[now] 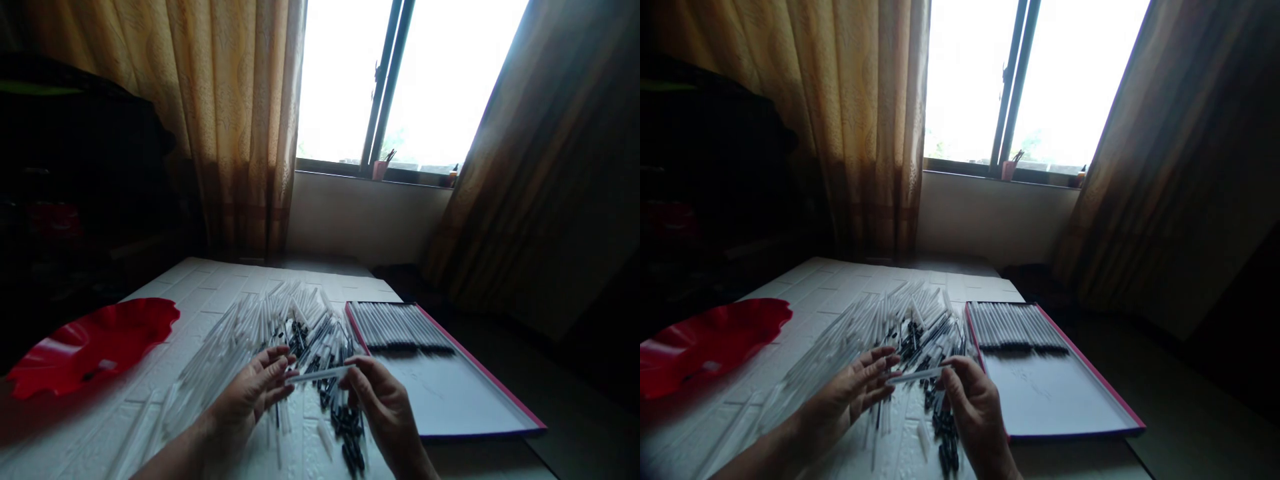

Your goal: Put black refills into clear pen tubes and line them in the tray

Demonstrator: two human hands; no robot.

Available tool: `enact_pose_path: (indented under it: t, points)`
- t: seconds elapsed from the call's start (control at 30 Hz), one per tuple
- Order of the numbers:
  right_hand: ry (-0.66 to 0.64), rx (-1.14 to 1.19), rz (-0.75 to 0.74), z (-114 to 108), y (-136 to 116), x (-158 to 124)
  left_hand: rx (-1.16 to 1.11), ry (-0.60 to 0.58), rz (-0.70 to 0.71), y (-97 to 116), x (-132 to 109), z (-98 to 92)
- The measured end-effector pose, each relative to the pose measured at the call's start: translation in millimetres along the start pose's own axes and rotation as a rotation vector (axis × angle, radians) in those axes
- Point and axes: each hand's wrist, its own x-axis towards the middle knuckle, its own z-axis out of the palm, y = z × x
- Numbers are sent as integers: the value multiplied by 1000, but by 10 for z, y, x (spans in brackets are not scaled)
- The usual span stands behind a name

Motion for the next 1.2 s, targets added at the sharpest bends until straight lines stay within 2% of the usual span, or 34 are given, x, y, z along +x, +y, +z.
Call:
enact_pose_path:
  t: [0.07, 0.17, 0.3, 0.37, 0.43, 0.6, 0.67, 0.77, 0.93, 1.07, 1.2]
  points:
    - [20, 7, 6, -40, -14, 27, 103, -51, 90, 81, -10, -32]
    - [-19, 1, 54, -7, 7, 16, 257, -137, 176, 133, -87, -5]
    - [-139, 37, 134, 137, 57, -38, 639, -297, 333, 71, -200, 89]
    - [-188, 27, 153, 170, 79, -37, 731, -331, 366, 31, -200, 103]
    - [-214, -60, 151, 155, 82, 6, 683, -286, 363, 16, -148, 76]
    - [-375, -802, -53, 116, -29, 234, 534, -42, 443, 67, 95, -98]
    - [-431, -949, -100, 194, -69, 317, 500, 16, 454, 73, 170, -161]
    - [-482, -1058, -121, 396, -44, 390, 493, 35, 445, 40, 222, -211]
    - [-513, -1138, -129, 663, 156, 411, 532, 6, 447, -22, 205, -209]
    - [-479, -1089, -97, 699, 263, 399, 583, -14, 458, -34, 185, -199]
    - [-390, -914, -44, 591, 225, 393, 650, -49, 468, -50, 173, -210]
